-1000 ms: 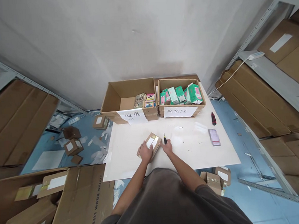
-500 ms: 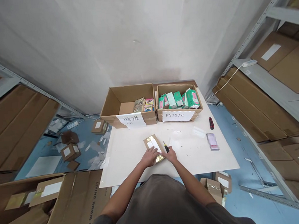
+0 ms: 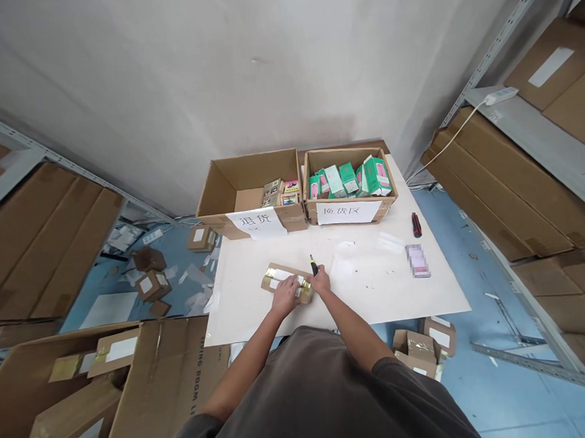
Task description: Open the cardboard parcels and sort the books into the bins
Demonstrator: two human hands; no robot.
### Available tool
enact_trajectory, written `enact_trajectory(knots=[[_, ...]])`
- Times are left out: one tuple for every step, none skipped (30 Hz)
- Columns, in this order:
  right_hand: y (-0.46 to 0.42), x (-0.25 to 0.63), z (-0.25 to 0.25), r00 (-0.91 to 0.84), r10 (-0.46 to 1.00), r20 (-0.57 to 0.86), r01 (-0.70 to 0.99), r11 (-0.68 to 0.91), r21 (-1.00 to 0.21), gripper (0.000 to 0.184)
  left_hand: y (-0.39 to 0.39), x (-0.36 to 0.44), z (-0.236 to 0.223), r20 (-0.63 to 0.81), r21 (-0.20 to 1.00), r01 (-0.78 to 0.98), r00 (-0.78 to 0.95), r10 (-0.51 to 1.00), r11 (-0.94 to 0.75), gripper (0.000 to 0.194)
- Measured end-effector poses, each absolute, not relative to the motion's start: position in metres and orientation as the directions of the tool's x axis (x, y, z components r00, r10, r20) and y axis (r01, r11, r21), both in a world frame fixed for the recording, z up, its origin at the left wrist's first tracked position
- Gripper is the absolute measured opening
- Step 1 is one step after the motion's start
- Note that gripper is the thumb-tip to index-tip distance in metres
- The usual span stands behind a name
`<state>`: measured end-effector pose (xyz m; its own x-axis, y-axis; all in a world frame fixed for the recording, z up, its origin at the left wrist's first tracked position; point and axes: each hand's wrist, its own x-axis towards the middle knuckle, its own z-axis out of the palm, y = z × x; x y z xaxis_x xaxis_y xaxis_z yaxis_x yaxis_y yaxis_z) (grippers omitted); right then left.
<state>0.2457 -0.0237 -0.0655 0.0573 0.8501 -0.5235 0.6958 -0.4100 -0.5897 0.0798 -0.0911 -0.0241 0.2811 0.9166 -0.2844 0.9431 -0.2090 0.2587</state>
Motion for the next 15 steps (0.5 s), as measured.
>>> enact_trajectory(knots=[[-0.024,0.247,-0.064,0.030,0.859,-0.510,0.685,-0.390,-0.616,0.052,-0.092,0.079,-0.026,-0.305,0.261,0.948,0.261,0.916,-0.183,0.058],[-0.026,0.251,-0.064,-0.002,0.868,-0.496,0.664,-0.370,-0.650,0.050,-0.093,0.079,-0.028,-0.332,0.261,0.952,0.242,0.912,-0.157,0.060],[-0.029,0.257,-0.064,-0.039,0.875,-0.483,0.633,-0.353,-0.689,0.047,-0.092,0.079,-0.030,-0.358,0.260,0.956,0.227,0.906,-0.137,0.063],[-0.032,0.264,-0.064,-0.085,0.874,-0.478,0.597,-0.340,-0.727,0.042,-0.091,0.079,-0.031,-0.378,0.258,0.958,0.217,0.900,-0.122,0.067],[-0.036,0.274,-0.064,-0.143,0.864,-0.483,0.563,-0.330,-0.757,0.038,-0.089,0.080,-0.031,-0.389,0.258,0.959,0.210,0.897,-0.112,0.072],[-0.040,0.284,-0.063,-0.215,0.841,-0.497,0.539,-0.322,-0.778,0.033,-0.087,0.081,-0.031,-0.396,0.259,0.961,0.201,0.896,-0.101,0.077],[-0.044,0.294,-0.062,-0.295,0.805,-0.515,0.530,-0.310,-0.789,0.030,-0.085,0.082,-0.031,-0.403,0.258,0.962,0.187,0.896,-0.085,0.082],[-0.047,0.304,-0.061,-0.371,0.758,-0.536,0.544,-0.291,-0.788,0.028,-0.082,0.083,-0.030,-0.409,0.255,0.965,0.167,0.897,-0.063,0.086],[-0.050,0.312,-0.060,-0.430,0.709,-0.559,0.577,-0.261,-0.774,0.026,-0.080,0.084,-0.029,-0.418,0.248,0.968,0.144,0.897,-0.040,0.090],[-0.052,0.317,-0.058,-0.463,0.669,-0.582,0.626,-0.218,-0.749,0.025,-0.078,0.085,-0.028,-0.428,0.240,0.971,0.124,0.895,-0.020,0.092],[-0.053,0.321,-0.055,-0.468,0.652,-0.597,0.683,-0.162,-0.712,0.024,-0.076,0.086,-0.027,-0.437,0.233,0.973,0.112,0.893,-0.008,0.094],[-0.054,0.322,-0.053,-0.454,0.659,-0.600,0.739,-0.098,-0.666,0.024,-0.075,0.087,-0.026,-0.443,0.229,0.974,0.107,0.890,-0.003,0.095],[-0.054,0.321,-0.051,-0.428,0.683,-0.591,0.790,-0.034,-0.612,0.026,-0.074,0.087,-0.026,-0.448,0.228,0.974,0.110,0.887,-0.005,0.095],[-0.053,0.318,-0.048,-0.401,0.715,-0.573,0.831,0.020,-0.556,0.029,-0.073,0.087,-0.026,-0.451,0.228,0.974,0.114,0.885,-0.009,0.095],[-0.051,0.315,-0.046,-0.378,0.742,-0.553,0.861,0.062,-0.505,0.033,-0.072,0.087,-0.026,-0.453,0.229,0.973,0.116,0.884,-0.011,0.094]])
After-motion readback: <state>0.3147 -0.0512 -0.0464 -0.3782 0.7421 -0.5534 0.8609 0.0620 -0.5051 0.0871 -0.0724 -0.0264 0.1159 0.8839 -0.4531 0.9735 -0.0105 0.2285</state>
